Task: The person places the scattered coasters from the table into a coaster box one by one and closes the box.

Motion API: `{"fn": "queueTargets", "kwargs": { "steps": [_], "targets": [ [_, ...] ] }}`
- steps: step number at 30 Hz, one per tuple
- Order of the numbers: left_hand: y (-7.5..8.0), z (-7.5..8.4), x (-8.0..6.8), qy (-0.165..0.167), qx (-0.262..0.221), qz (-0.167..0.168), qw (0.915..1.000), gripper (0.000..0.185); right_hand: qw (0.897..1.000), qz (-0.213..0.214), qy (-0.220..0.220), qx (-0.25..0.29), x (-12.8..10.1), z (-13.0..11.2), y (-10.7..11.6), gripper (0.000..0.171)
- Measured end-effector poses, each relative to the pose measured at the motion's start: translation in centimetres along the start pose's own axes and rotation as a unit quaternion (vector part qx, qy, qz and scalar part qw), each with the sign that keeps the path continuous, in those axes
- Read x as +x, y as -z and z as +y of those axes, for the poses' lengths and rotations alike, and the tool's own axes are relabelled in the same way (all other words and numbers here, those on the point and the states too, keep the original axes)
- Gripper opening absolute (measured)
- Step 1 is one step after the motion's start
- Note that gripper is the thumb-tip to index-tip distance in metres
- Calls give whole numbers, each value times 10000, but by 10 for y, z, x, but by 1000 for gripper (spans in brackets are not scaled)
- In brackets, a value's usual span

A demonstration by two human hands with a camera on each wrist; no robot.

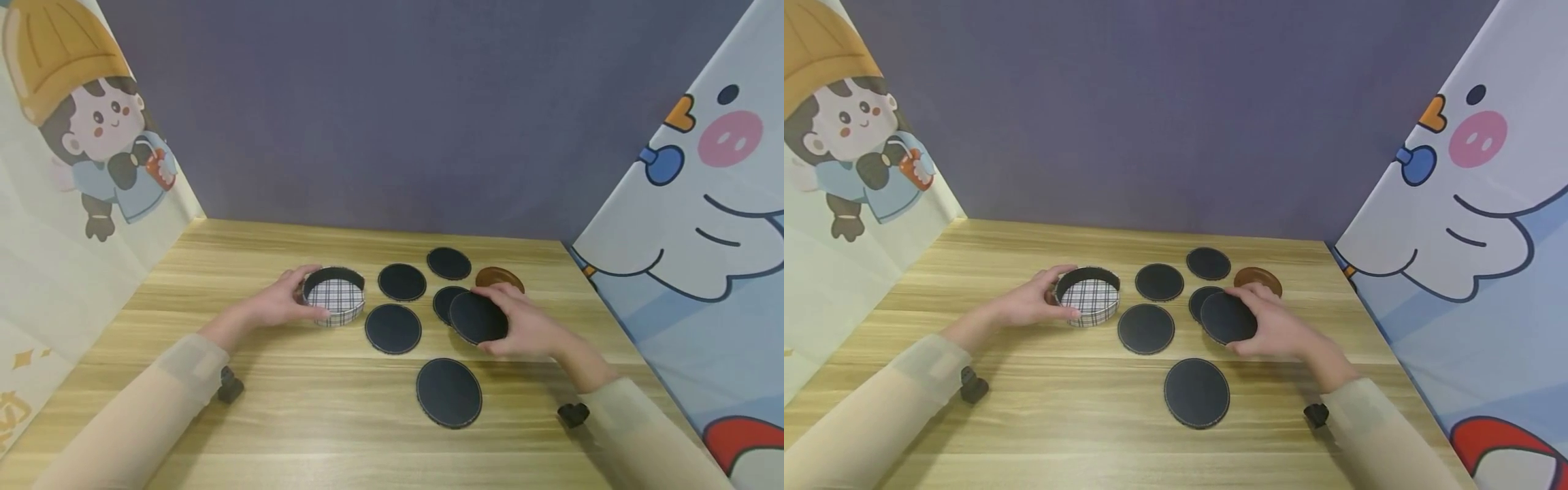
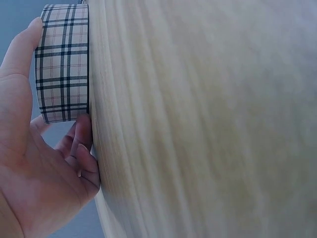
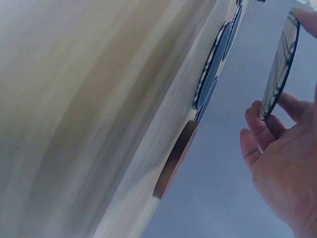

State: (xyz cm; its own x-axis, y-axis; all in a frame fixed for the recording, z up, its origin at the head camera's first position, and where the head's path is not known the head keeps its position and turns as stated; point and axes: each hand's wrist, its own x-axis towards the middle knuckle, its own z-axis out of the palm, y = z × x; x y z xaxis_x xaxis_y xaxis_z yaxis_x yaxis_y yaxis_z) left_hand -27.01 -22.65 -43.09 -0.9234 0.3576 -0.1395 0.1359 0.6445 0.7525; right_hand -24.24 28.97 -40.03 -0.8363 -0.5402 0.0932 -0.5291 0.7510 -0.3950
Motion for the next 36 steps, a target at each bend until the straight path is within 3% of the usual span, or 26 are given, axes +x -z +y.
{"fn": "queueTargets", "kwargs": {
  "steps": [20,36],
  "targets": [
    [-1,4,-1,70,47,45,10000,120,9995,-269,88,153,47,-33,-10,105],
    [-2,4,-1,-4,24,41,10000,118,9988,-436,176,144,99,-66,-9,105]
  ]
}}
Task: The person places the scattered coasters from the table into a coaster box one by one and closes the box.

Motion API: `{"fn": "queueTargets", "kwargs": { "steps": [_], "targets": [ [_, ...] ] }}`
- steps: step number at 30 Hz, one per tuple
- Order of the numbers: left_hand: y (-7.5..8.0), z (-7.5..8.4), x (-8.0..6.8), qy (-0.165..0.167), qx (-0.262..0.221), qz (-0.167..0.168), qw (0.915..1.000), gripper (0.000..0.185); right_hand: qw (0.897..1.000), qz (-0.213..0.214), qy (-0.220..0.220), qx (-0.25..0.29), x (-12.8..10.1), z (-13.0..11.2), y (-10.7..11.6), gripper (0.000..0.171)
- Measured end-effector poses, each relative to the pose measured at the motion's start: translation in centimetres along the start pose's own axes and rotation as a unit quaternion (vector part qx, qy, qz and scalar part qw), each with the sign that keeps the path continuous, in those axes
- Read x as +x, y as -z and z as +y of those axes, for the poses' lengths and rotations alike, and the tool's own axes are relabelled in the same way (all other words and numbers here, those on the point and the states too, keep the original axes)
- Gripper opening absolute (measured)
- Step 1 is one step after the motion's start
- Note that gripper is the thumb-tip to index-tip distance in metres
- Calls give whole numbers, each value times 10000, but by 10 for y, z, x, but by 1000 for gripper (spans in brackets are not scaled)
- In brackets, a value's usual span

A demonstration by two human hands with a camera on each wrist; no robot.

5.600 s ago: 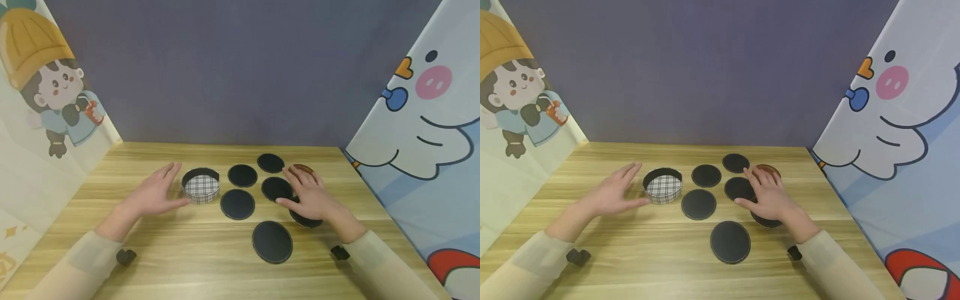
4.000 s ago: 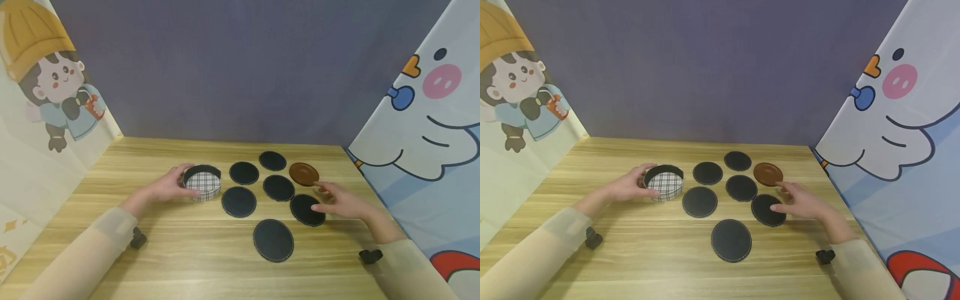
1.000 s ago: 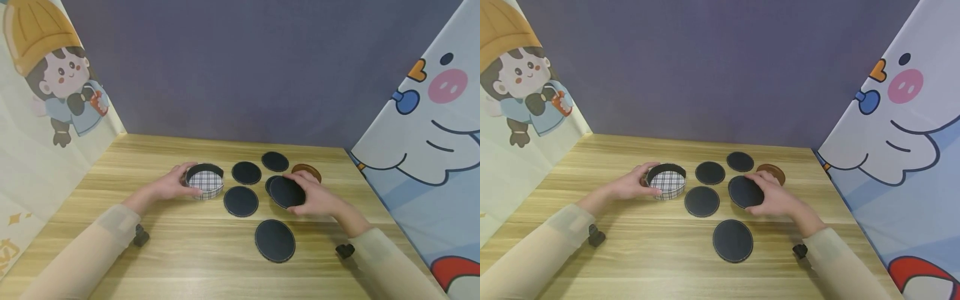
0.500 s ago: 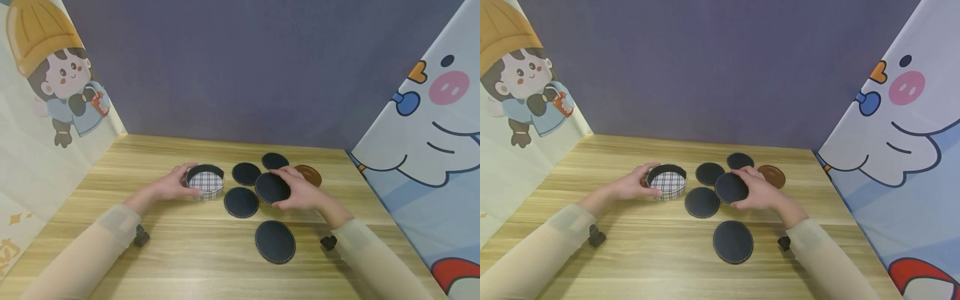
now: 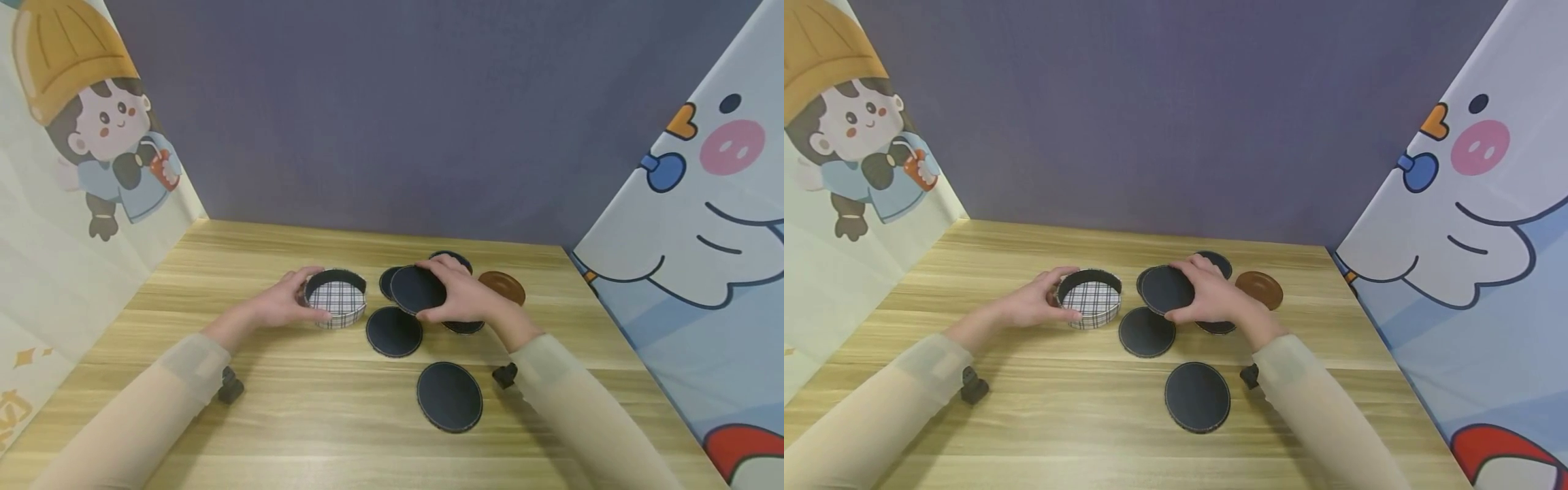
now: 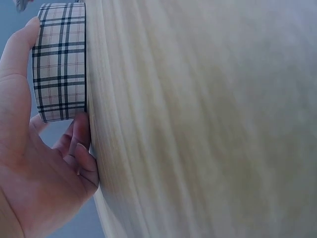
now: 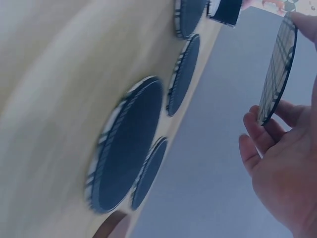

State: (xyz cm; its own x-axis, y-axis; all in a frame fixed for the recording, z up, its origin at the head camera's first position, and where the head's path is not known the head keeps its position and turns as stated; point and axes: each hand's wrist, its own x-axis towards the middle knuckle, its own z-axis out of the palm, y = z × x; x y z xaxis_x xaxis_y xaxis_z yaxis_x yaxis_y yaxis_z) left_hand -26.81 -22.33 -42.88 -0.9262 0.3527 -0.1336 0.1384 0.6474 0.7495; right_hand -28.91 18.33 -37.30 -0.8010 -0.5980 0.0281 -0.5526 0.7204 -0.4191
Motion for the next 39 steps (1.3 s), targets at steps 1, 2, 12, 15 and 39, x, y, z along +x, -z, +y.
{"fn": "queueTargets", "kwargs": {
  "steps": [1,2,12,15,39],
  "targets": [
    [0,0,0,-3,16,2,10000,118,10000,5,-20,-20,4,-3,1,105],
    [0,0,0,-5,35,3,10000,118,10000,0,-34,-5,8,-7,2,106],
    [2,-1,-1,-110,304,99,9994,117,9999,-29,100,62,47,-37,1,107],
    [2,-2,0,-175,448,167,9987,116,9998,-34,175,96,58,-43,-3,107],
    [4,-3,1,-186,453,72,9988,114,9994,-297,198,34,89,-71,-27,107]
  ]
}}
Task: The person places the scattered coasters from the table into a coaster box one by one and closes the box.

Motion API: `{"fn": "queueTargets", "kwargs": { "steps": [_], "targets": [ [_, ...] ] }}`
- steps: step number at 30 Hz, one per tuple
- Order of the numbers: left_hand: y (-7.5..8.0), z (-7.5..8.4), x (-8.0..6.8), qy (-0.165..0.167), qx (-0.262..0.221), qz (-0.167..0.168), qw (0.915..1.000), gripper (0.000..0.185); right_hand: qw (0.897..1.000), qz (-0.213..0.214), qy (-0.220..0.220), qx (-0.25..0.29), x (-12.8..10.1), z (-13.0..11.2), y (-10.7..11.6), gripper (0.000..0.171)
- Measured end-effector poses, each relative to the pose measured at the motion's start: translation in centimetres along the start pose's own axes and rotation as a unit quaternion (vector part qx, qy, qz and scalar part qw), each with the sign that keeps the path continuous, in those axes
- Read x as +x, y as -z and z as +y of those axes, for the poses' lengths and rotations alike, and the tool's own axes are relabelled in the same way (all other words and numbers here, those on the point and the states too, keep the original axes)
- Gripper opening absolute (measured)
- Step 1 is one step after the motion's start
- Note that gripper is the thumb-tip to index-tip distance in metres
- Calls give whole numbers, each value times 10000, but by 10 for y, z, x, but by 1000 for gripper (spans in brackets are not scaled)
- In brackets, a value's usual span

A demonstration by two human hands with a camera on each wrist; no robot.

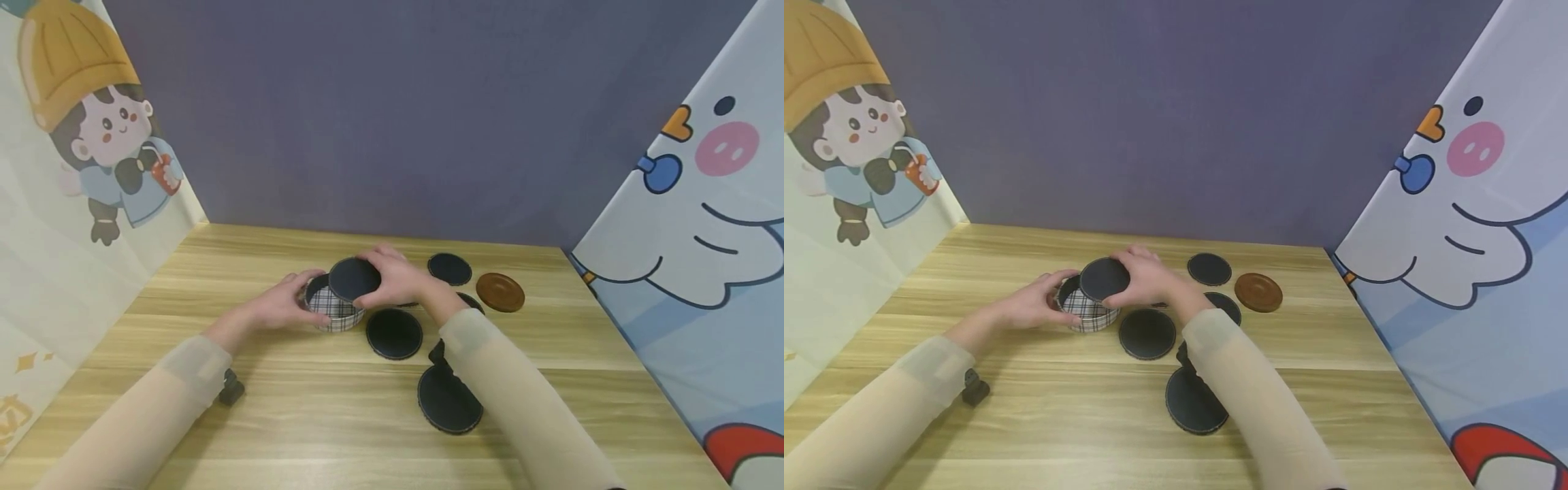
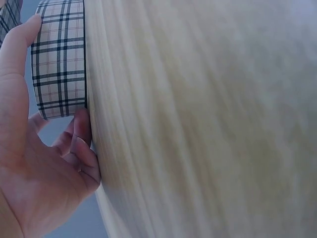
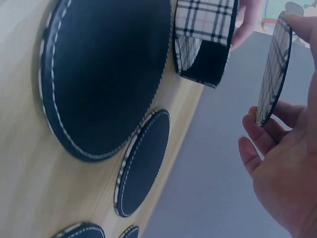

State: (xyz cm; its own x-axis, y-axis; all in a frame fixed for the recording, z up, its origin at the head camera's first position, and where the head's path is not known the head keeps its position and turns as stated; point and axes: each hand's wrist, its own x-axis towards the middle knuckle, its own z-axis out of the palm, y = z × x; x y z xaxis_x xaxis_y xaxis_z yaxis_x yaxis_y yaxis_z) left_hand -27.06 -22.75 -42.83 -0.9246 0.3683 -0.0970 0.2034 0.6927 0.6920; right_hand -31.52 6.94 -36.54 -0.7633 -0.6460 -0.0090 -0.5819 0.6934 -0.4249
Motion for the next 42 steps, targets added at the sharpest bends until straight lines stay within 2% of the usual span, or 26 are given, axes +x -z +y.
{"fn": "queueTargets", "kwargs": {
  "steps": [12,17,22,42],
  "targets": [
    [-1,0,2,75,-177,-92,9998,115,9997,-108,235,-46,10,-9,-17,103],
    [-1,-1,2,91,-131,-91,9998,116,9995,-249,212,-9,13,-13,-23,104],
    [-1,-2,2,40,-148,-104,9998,113,9989,-366,221,-187,16,-16,-27,104],
    [0,-2,1,-35,-223,-145,9996,111,9968,-594,6,-537,25,-19,-34,103]
  ]
}}
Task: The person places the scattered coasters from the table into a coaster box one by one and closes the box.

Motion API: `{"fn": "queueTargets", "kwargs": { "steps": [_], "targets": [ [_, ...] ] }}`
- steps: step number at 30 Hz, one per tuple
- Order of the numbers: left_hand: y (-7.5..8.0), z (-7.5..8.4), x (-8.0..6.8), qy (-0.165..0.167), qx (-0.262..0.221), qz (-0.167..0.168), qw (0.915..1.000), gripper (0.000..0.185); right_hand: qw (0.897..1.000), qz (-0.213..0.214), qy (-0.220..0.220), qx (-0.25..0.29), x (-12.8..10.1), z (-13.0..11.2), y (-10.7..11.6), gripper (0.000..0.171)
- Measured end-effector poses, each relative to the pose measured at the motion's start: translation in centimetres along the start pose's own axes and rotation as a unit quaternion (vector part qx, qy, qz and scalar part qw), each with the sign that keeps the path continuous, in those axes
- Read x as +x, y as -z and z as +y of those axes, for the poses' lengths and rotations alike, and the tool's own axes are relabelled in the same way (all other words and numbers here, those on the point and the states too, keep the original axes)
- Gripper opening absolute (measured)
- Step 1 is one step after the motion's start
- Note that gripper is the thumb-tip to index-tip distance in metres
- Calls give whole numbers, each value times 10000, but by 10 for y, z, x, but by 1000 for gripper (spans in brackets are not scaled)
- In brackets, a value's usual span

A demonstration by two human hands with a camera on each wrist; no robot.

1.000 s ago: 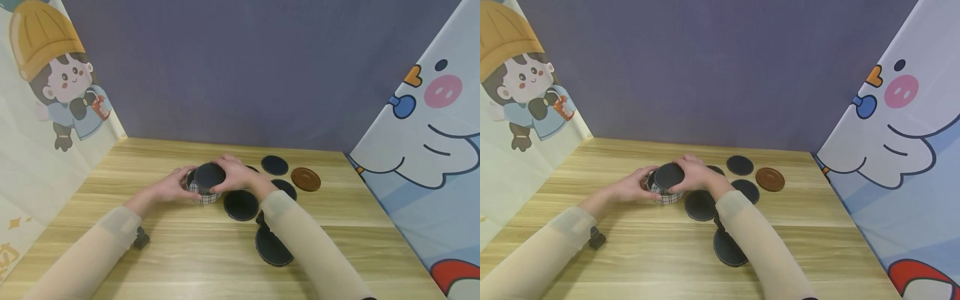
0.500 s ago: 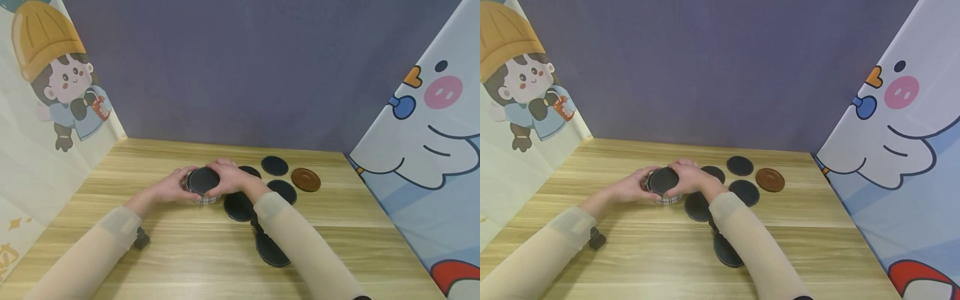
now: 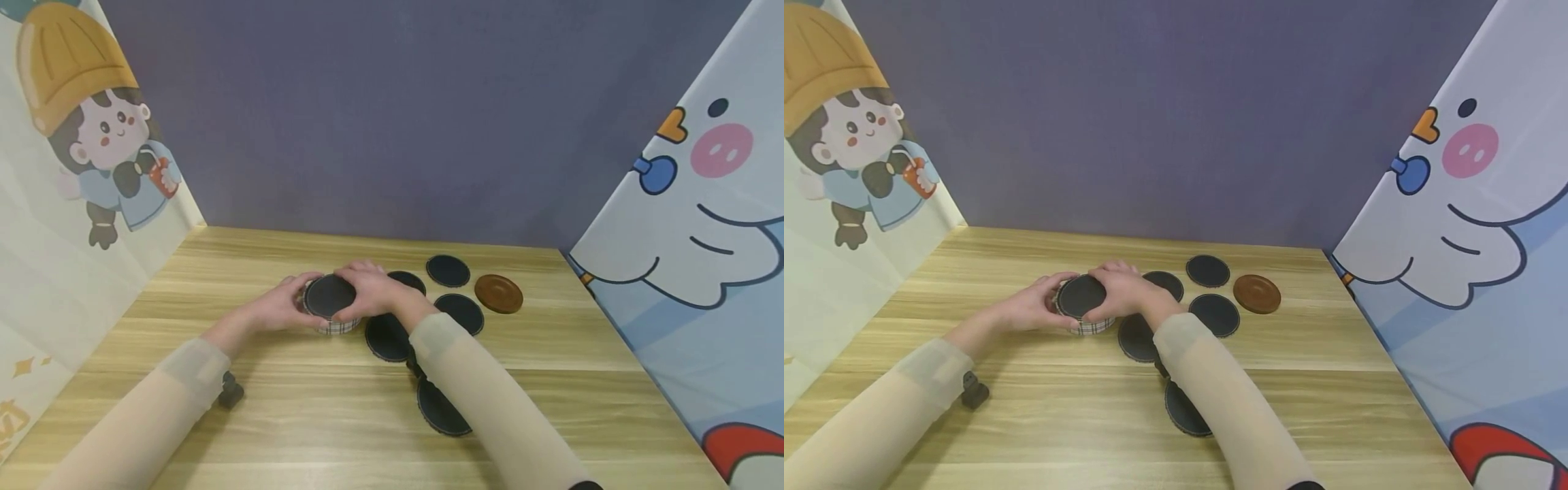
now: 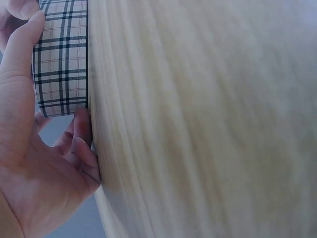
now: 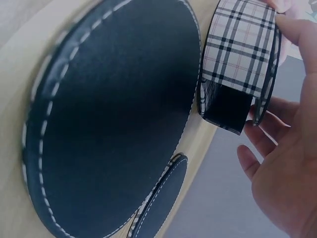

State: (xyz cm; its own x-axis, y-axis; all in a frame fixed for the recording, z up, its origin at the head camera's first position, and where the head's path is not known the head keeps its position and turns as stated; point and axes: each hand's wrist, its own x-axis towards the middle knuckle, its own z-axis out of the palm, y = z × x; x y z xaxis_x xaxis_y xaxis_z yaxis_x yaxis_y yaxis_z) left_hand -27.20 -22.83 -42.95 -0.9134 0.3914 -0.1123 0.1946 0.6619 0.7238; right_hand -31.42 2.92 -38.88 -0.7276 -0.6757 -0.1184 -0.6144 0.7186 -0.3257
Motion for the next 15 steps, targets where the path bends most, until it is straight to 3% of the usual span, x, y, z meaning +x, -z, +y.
{"fn": "queueTargets", "kwargs": {
  "steps": [15],
  "targets": [
    [0,1,1,17,40,-11,10000,112,9999,-123,-4,117,-1,4,1,101]
  ]
}}
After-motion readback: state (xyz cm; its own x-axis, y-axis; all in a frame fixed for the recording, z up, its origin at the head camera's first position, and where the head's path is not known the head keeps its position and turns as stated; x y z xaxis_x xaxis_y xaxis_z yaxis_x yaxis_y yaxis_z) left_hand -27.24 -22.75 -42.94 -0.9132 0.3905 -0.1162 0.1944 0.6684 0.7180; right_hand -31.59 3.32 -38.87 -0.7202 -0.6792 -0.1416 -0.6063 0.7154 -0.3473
